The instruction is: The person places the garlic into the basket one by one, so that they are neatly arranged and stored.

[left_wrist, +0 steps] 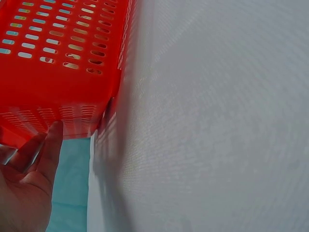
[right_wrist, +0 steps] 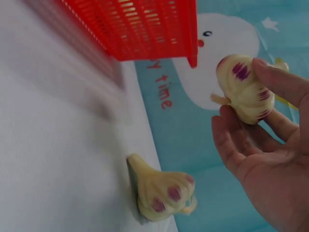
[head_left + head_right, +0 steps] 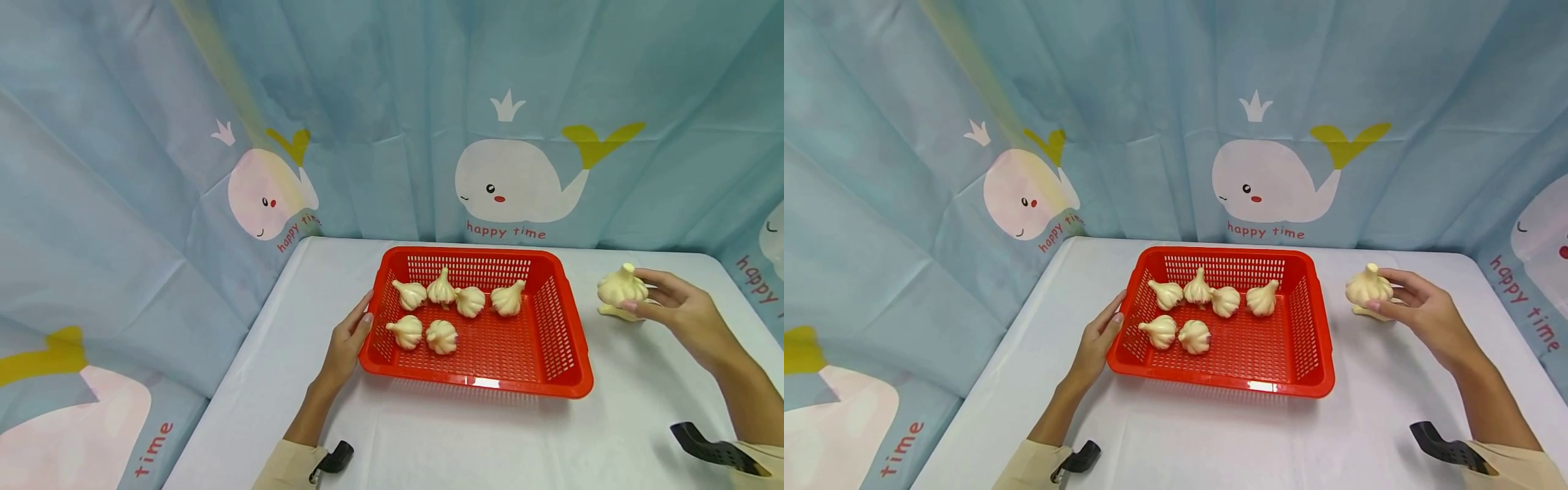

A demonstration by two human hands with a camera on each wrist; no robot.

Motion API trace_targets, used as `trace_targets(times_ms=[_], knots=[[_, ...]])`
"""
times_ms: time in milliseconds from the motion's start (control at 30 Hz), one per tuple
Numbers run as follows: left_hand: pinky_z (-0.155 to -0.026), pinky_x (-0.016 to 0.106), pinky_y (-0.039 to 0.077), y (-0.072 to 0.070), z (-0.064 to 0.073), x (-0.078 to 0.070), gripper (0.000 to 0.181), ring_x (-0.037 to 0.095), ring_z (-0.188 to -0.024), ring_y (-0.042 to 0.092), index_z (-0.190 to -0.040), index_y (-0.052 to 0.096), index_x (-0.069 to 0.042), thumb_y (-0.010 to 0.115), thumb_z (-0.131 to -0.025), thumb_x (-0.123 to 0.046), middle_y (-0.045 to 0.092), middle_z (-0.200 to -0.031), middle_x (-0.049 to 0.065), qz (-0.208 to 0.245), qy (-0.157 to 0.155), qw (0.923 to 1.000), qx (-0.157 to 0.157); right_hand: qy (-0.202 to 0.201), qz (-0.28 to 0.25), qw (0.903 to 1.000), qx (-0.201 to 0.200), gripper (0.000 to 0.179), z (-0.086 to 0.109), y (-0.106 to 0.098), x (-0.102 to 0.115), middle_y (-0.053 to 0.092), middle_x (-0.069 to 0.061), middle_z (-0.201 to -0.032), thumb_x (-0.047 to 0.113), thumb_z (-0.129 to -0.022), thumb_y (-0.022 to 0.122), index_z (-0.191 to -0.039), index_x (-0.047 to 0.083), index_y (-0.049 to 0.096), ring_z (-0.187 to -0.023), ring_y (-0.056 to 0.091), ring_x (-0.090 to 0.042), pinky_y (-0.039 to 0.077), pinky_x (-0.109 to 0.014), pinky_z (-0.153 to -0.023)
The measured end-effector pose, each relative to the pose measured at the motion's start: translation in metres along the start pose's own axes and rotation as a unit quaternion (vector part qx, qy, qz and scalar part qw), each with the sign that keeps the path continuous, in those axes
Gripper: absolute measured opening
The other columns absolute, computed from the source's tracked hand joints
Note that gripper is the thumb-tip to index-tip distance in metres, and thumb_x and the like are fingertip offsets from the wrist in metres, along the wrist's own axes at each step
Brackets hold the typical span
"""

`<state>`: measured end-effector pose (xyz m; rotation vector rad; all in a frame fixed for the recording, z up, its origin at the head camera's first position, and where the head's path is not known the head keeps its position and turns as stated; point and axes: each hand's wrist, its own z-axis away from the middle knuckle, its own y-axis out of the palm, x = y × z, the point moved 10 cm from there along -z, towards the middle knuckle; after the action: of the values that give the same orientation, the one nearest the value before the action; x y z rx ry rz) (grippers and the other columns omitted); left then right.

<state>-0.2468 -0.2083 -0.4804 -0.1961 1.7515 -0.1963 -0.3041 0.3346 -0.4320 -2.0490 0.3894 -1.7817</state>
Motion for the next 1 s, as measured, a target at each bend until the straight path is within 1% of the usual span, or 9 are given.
trace_targets(times_ms=[167, 333, 500, 600, 667, 833, 933, 1000], knots=[[-0.113, 0.033, 0.047, 0.0, 0.0, 0.0, 0.05, 0.018, -0.153, 0.043, -0.163, 0.043, -0.031, 0.05, -0.113, -0.034, 0.043, -0.166, -0.009, -0.001, 0.002, 1.0, 0.0, -0.005, -0.004, 0.9999, 0.012, 0.055, -0.002, 0.01, 0.007, 0.056, 0.03, -0.124, 0.016, -0.103, 0.071, -0.154, 0.025, 0.053, -0.103, 0.06, 0.014, 0.049, -0.003, -0.08], [-0.113, 0.034, 0.048, 0.001, 0.0, -0.001, 0.051, 0.019, -0.153, 0.043, -0.164, 0.042, -0.031, 0.05, -0.113, -0.035, 0.043, -0.167, -0.008, 0.0, 0.002, 1.0, 0.002, -0.005, -0.006, 0.9998, 0.019, 0.059, -0.005, 0.017, 0.015, 0.059, 0.03, -0.124, 0.019, -0.103, 0.07, -0.158, 0.023, 0.05, -0.104, 0.061, 0.013, 0.052, -0.006, -0.08], [-0.112, 0.035, 0.049, 0.001, 0.0, 0.0, 0.052, 0.02, -0.153, 0.043, -0.164, 0.041, -0.03, 0.05, -0.113, -0.034, 0.042, -0.168, -0.007, 0.001, 0.001, 1.0, 0.004, -0.016, 0.001, 0.9997, 0.016, 0.06, -0.009, 0.021, 0.031, 0.058, 0.029, -0.125, 0.021, -0.105, 0.068, -0.16, 0.018, 0.047, -0.105, 0.061, 0.011, 0.054, -0.007, -0.081], [-0.112, 0.036, 0.049, 0.001, 0.001, 0.001, 0.052, 0.02, -0.153, 0.043, -0.164, 0.041, -0.029, 0.05, -0.113, -0.034, 0.042, -0.168, -0.007, 0.0, -0.001, 1.0, 0.003, -0.022, -0.006, 0.9996, 0.016, 0.059, -0.011, 0.026, 0.041, 0.06, 0.027, -0.124, 0.018, -0.104, 0.068, -0.16, 0.016, 0.048, -0.104, 0.062, 0.01, 0.055, -0.008, -0.082], [-0.112, 0.036, 0.049, 0.0, 0.001, 0.0, 0.052, 0.02, -0.153, 0.043, -0.164, 0.041, -0.03, 0.05, -0.113, -0.034, 0.042, -0.167, -0.007, -0.001, -0.003, 1.0, 0.002, -0.033, -0.019, 0.999, 0.023, 0.057, -0.013, 0.03, 0.049, 0.064, 0.024, -0.122, 0.014, -0.104, 0.067, -0.158, 0.017, 0.049, -0.102, 0.064, 0.008, 0.056, -0.009, -0.082], [-0.113, 0.036, 0.048, 0.0, 0.001, -0.001, 0.051, 0.019, -0.153, 0.043, -0.164, 0.042, -0.03, 0.049, -0.113, -0.034, 0.043, -0.167, -0.008, -0.004, -0.003, 1.0, 0.001, -0.081, -0.062, 0.9938, 0.045, 0.054, -0.017, 0.039, 0.069, 0.07, 0.013, -0.116, 0.002, -0.103, 0.064, -0.155, 0.015, 0.054, -0.099, 0.069, 0.0, 0.058, -0.012, -0.082], [-0.113, 0.035, 0.048, 0.0, 0.001, -0.001, 0.051, 0.018, -0.153, 0.044, -0.164, 0.042, -0.03, 0.049, -0.114, -0.034, 0.043, -0.167, -0.009, -0.005, -0.002, 1.0, 0.001, -0.089, -0.065, 0.9928, 0.048, 0.053, -0.019, 0.042, 0.076, 0.071, 0.014, -0.118, 0.003, -0.103, 0.064, -0.154, 0.013, 0.054, -0.1, 0.07, -0.001, 0.058, -0.012, -0.083], [-0.113, 0.035, 0.048, 0.0, 0.001, -0.001, 0.051, 0.018, -0.153, 0.044, -0.164, 0.042, -0.03, 0.049, -0.114, -0.034, 0.043, -0.167, -0.009, -0.004, -0.001, 1.0, 0.002, -0.086, -0.053, 0.9937, 0.048, 0.053, -0.021, 0.044, 0.078, 0.07, 0.016, -0.121, 0.006, -0.104, 0.065, -0.155, 0.012, 0.053, -0.103, 0.069, 0.0, 0.057, -0.012, -0.084]])
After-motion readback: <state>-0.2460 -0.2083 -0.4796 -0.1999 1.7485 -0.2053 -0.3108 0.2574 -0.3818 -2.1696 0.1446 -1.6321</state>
